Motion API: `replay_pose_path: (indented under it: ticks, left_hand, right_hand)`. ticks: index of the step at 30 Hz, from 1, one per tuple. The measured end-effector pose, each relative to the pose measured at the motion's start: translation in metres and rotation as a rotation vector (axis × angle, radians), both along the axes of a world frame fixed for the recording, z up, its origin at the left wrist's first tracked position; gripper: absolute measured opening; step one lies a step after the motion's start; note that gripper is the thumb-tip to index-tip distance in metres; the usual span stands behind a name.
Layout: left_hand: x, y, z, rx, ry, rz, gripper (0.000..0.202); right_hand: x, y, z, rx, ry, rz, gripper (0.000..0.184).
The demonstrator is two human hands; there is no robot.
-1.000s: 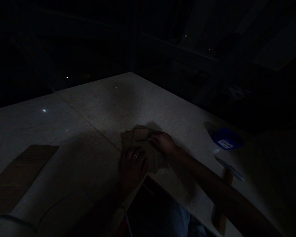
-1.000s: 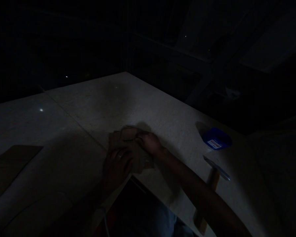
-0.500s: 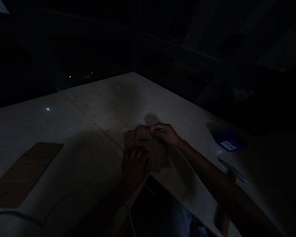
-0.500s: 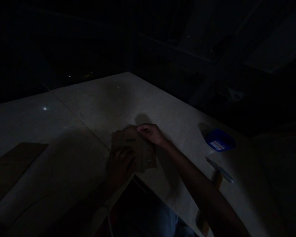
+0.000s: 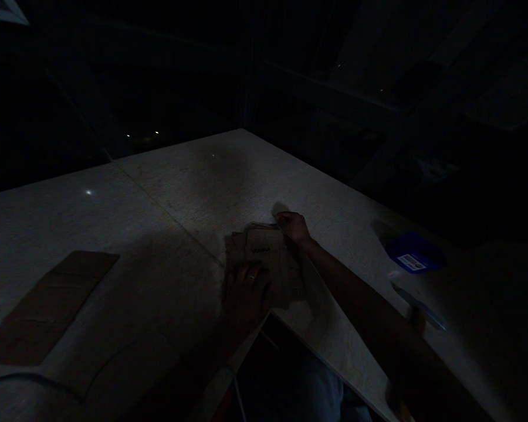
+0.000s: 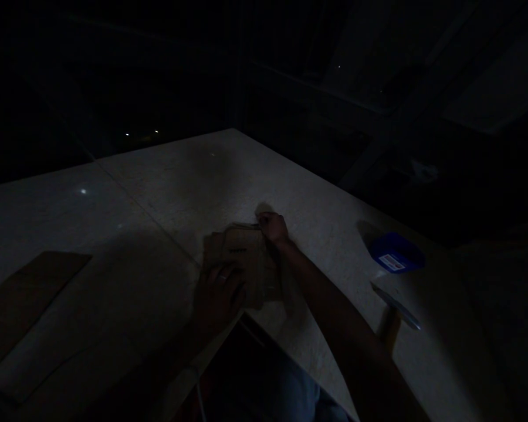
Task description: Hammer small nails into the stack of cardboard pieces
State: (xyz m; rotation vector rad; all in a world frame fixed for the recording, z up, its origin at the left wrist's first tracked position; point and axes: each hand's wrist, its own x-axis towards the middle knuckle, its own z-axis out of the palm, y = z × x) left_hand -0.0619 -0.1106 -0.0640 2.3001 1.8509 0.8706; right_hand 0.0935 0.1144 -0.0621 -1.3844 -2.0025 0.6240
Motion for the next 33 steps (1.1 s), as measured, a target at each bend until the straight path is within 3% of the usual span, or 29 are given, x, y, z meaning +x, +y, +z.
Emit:
replay_pose_path:
  ticks: [3,7,10,15,22,24,26,30,33]
  left_hand:
    - [0.000,0.000,-0.001,0.004,-0.002,0.012,0.025]
    - [0.000,0.000,0.000,-0.008,-0.006,-0.007,0.025]
    - [-0.001,0.000,0.000,-0.005,0.005,-0.015,0.025]
    - [-0.001,0.000,0.000,0.008,0.013,-0.013,0.026]
    - [-0.001,0.000,0.003,-0.020,0.013,-0.012,0.025]
    - [-0.001,0.000,0.002,-0.015,0.007,-0.014,0.026]
    - [0.000,0.000,0.000,-0.009,-0.001,-0.013,0.026]
    - [0.000,0.000,0.000,0.002,-0.008,-0.002,0.025]
    - [-0.001,0.000,0.000,0.004,-0.003,-0.003,0.024]
  right_hand:
    - [-0.006,-0.020,0.013,0.029,-0.013,0.035,0.027]
    - [-0.014,-0.062,0.032,0.104,-0.207,0.369,0.028]
    - [-0.018,-0.084,0.039,0.145,-0.426,0.489,0.028]
    - [-0.017,-0.086,0.037,0.126,-0.498,0.569,0.019]
    - [-0.006,-0.079,0.039,0.163,-0.319,0.696,0.023]
    - [-0.003,-0.074,0.042,0.154,-0.188,0.668,0.020]
    - [0.000,-0.062,0.043,0.116,-0.030,0.554,0.016]
    - [0.002,-0.027,0.028,-0.115,0.267,0.083,0.010]
    - [0.000,-0.001,0.009,-0.174,0.298,-0.066,0.012]
